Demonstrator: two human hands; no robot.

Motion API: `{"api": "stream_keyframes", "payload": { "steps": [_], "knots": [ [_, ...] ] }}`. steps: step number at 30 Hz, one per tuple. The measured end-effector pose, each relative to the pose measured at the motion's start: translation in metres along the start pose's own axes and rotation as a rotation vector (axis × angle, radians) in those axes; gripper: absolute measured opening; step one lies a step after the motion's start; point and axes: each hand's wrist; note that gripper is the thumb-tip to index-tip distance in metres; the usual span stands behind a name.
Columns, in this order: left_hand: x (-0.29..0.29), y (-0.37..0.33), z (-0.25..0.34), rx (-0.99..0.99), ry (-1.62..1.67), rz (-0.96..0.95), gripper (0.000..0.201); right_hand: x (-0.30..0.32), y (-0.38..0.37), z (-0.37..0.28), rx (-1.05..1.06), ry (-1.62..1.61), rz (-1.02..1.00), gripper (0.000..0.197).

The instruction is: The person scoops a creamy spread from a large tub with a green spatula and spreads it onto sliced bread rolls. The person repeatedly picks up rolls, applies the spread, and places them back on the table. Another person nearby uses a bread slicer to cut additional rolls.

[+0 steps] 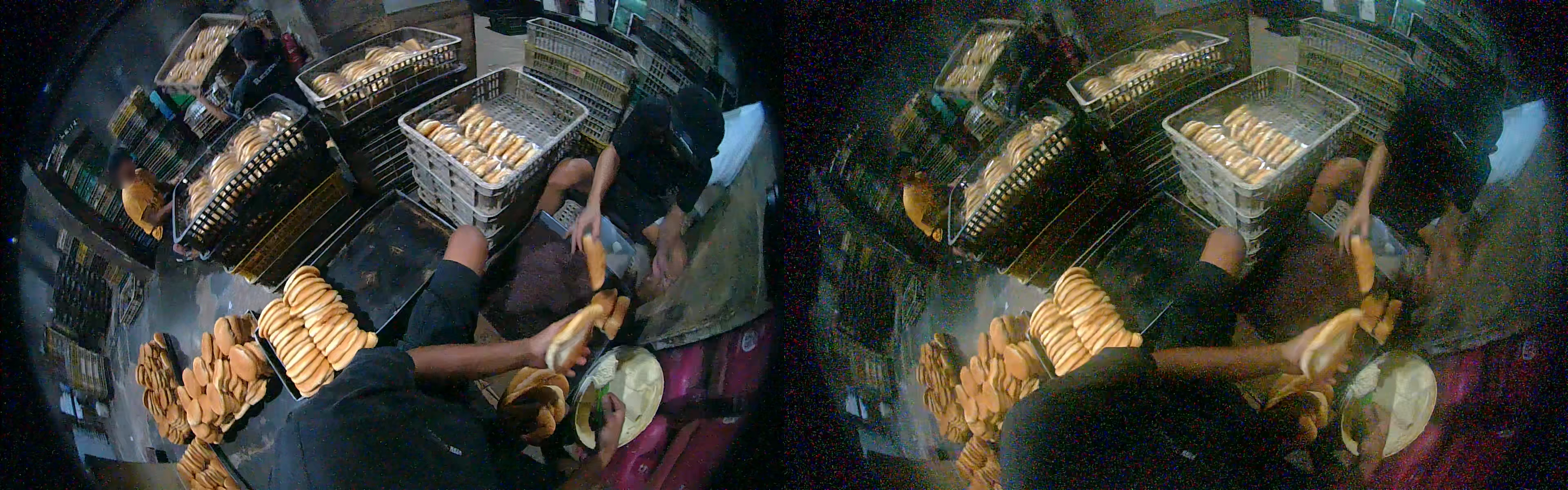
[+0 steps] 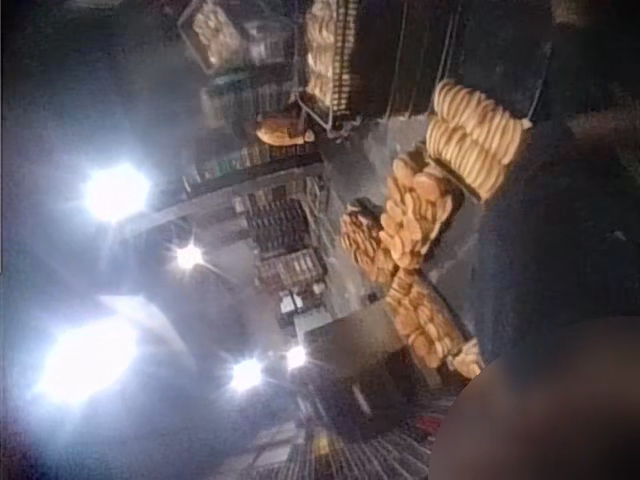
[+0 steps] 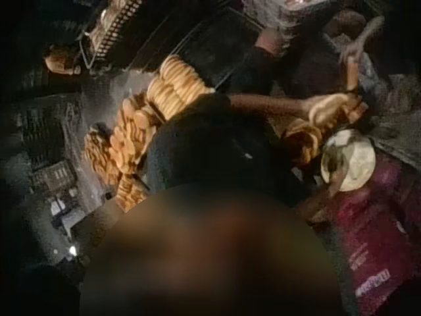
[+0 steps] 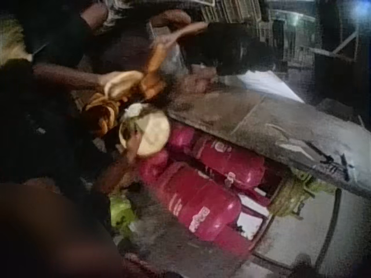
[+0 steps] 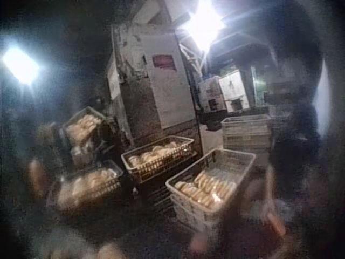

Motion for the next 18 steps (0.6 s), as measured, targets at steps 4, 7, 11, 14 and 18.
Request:
{"api": "stream_keyframes", "payload": {
  "steps": [4,7,11,14,18],
  "knots": [
    [0.002,-0.012,-0.022,-0.048,0.003,-0.022,0.054,-0.042,-0.018,-0.014,-0.181,0.174,-0.073,0.031],
    [0.009,-0.018,-0.025,0.031,-0.155,-0.035,0.053,-0.063,-0.026,-0.019,-0.293,0.283,-0.13,0.033],
    [0.023,-0.005,0.002,0.262,-0.336,-0.099,0.058,-0.072,-0.021,-0.032,-0.332,0.37,-0.157,0.034],
    [0.02,-0.002,0.012,0.188,-0.704,-0.128,0.046,-0.082,-0.021,-0.079,-0.325,0.356,-0.205,0.037],
    [0.017,-0.006,-0.008,0.021,-0.602,0.042,0.035,-0.073,-0.021,-0.077,-0.253,0.357,-0.195,0.031]
  ]
}}
Point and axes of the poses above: each hand's wrist, its own y-axis away from the middle knuckle, its own x-axis out of the back of the hand, z = x × y, and after that the axes turned 3 degrees about y, right-handed
